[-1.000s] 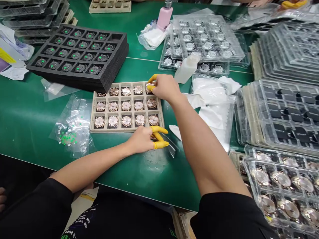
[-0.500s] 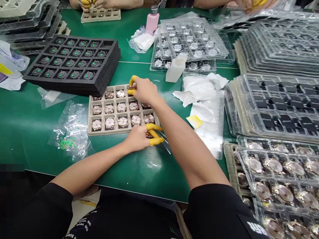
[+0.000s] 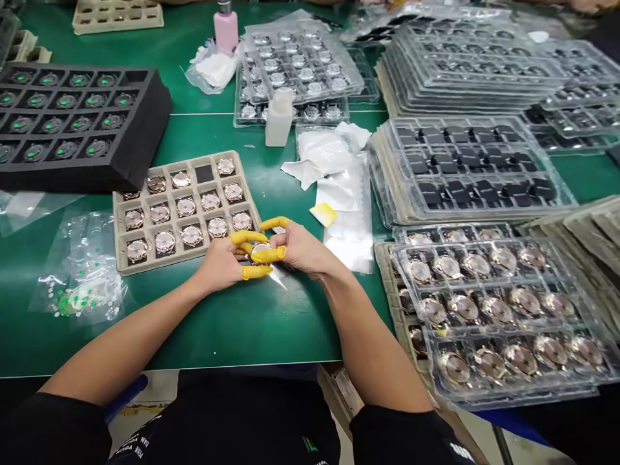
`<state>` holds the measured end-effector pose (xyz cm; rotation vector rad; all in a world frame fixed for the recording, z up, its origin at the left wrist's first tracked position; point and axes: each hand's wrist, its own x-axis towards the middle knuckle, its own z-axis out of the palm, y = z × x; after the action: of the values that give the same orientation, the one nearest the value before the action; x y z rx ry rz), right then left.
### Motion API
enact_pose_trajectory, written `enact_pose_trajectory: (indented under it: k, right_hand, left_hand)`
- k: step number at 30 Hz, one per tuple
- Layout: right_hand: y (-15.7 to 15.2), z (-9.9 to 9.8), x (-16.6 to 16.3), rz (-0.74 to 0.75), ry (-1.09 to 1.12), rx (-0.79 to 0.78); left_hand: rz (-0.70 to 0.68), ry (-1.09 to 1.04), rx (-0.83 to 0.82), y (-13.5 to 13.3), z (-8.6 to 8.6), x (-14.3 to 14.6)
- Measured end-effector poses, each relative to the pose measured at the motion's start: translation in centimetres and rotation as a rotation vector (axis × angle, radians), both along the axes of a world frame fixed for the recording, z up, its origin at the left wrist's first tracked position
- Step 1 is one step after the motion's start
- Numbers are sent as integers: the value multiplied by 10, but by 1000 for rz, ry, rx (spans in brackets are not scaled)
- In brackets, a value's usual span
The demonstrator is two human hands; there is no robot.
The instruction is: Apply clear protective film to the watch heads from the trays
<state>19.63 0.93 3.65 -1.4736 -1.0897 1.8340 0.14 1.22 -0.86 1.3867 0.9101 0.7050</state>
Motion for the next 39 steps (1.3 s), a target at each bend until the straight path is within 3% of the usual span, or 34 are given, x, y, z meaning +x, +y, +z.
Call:
enact_pose_trajectory:
  k: [2, 4, 8, 10, 13, 16, 20, 25, 28, 32, 36, 39]
  right_hand:
    - [3, -3, 5, 74, 36, 20]
    - [6, -5, 15, 91, 8, 150]
    - [14, -19, 37, -130, -449, 744]
    - [19, -30, 44, -104, -650, 908]
    - [22, -38, 48, 2, -729, 911]
    - [14, -31, 40, -62, -641, 903]
    - [1, -19, 19, 62, -429, 1080]
    - [0, -25, 10, 22, -608, 1249]
    - [0, -28, 12, 128, -517, 1282]
    - [-2, -29, 10, -14, -611, 1305]
    - [-3, -29, 11, 123, -524, 1290]
    - [-4, -31, 11, 44, -563, 1286]
  left_hand:
    - [-1, -36, -11, -1, 1, -1]
    - [27, -57, -32, 0, 2, -1]
    - [110, -16, -66, 2, 3, -1]
    - [134, 23, -62, 2, 5, 0]
    - [174, 65, -60, 2, 9, 2]
    - [199, 61, -71, 1, 11, 3]
    - [182, -1, -78, 0, 7, 3]
    - [218, 3, -55, -1, 4, 4]
    - [191, -6, -49, -2, 5, 4]
    - [206, 34, 0, -4, 6, 5]
    - [196, 11, -12, -7, 6, 5]
    - [211, -16, -13, -8, 5, 5]
